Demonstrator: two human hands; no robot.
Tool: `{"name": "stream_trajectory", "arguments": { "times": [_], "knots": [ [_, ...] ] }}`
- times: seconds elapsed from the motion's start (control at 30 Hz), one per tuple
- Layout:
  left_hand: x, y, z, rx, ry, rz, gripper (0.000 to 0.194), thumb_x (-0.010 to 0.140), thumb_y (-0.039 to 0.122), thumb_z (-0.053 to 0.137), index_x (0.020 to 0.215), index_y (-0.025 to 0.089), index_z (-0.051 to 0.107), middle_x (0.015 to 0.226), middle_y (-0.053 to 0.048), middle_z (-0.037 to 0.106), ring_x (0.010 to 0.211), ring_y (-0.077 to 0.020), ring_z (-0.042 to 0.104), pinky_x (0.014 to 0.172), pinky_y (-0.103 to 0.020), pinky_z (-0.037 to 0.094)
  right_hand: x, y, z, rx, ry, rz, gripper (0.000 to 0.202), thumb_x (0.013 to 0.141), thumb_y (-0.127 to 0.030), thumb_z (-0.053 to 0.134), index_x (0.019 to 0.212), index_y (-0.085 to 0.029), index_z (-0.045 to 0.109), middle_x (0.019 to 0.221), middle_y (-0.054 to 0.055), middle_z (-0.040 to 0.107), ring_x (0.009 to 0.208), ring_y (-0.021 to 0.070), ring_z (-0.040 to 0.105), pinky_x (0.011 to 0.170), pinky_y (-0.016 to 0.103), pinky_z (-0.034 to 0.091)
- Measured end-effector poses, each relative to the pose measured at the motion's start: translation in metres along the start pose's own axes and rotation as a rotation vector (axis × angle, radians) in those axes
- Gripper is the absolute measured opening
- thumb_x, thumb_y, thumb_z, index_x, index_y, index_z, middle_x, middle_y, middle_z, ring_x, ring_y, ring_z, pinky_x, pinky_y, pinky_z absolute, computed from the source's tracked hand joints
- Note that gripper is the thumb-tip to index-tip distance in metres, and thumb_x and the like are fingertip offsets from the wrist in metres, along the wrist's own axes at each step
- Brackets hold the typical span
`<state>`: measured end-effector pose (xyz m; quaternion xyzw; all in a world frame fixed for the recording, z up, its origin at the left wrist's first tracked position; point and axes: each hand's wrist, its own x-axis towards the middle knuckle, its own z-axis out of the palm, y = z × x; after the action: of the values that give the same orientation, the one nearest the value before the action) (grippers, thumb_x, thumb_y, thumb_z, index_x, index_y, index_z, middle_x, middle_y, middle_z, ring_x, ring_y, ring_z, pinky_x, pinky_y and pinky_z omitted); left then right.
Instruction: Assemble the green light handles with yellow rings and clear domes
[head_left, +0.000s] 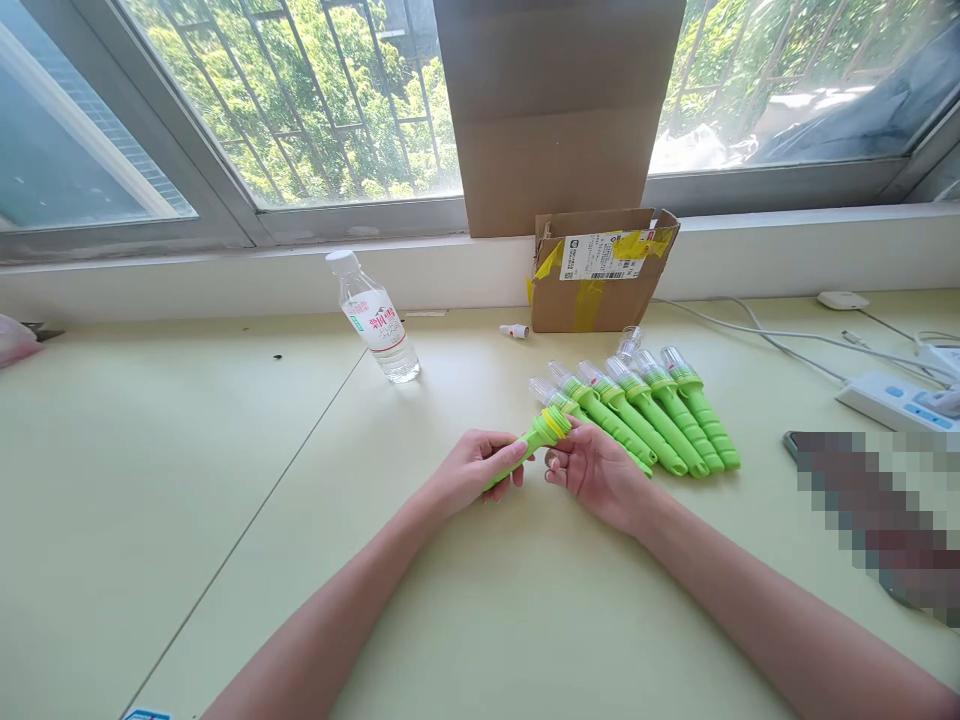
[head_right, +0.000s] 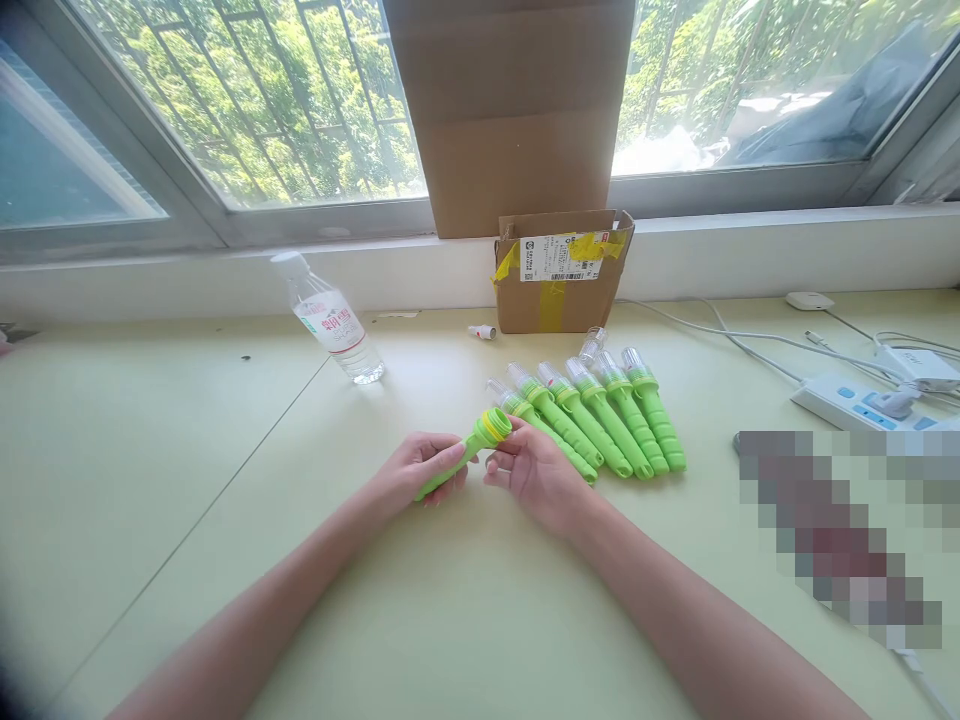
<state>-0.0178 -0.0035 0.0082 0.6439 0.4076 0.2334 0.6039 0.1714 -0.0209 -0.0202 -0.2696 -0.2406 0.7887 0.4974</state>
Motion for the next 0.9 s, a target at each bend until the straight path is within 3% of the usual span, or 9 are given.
{"name": "stream_trajectory", "arguments": {
  "times": [0.17, 0.33, 0.53, 0.9],
  "knots": [
    [-0.0004, -0.0015, 0.0009, 0.022, 0.017, -0.009, 0.041, 0.086, 0.053, 0.049, 0.083, 0.013, 0.059, 0.065, -0.001, 0.058, 0.043, -0.0051, 0.04, 0.041, -0.019, 0.032, 0.0, 0.0002, 0.002, -0.015, 0.003, 0.002, 0.018, 0.076, -0.021, 0.06, 0.093, -0.021, 0.064, 0.079, 0.0, 0.065, 0.06, 0.0106, 0.056, 0.063, 0.026, 0.051],
    [-0.0001, -0.001, 0.0026, 0.045, 0.055, -0.029, 0.033, 0.076, 0.047, 0.064, 0.081, 0.018, 0.051, 0.062, 0.003, 0.06, 0.038, -0.0043, 0.039, 0.039, -0.018, 0.03, 0.0003, 0.0001, 0.0028, -0.024, -0.009, 0.001, 0.019, 0.076, -0.021, 0.059, 0.094, -0.022, 0.065, 0.076, -0.001, 0.064, 0.059, 0.0111, 0.056, 0.062, 0.026, 0.051],
    [0.0016, -0.0032, 0.0045, -0.003, 0.095, -0.027, 0.035, 0.074, 0.044, 0.068, 0.079, 0.02, 0.044, 0.063, 0.003, 0.064, 0.04, -0.0074, 0.049, 0.038, -0.018, 0.034, 0.0, -0.0004, 0.0017, -0.021, -0.023, -0.005, 0.015, 0.079, -0.02, 0.058, 0.091, -0.02, 0.065, 0.074, -0.001, 0.063, 0.06, 0.0106, 0.056, 0.063, 0.026, 0.052],
    [0.0017, -0.0011, 0.0026, -0.019, 0.058, 0.003, 0.03, 0.082, 0.045, 0.061, 0.081, 0.015, 0.055, 0.074, -0.003, 0.067, 0.049, -0.0092, 0.058, 0.043, -0.02, 0.041, -0.0002, 0.0, 0.001, -0.038, -0.062, -0.021, 0.014, 0.082, -0.02, 0.056, 0.093, -0.021, 0.065, 0.08, 0.0, 0.065, 0.06, 0.0102, 0.056, 0.063, 0.025, 0.051]
  ]
}}
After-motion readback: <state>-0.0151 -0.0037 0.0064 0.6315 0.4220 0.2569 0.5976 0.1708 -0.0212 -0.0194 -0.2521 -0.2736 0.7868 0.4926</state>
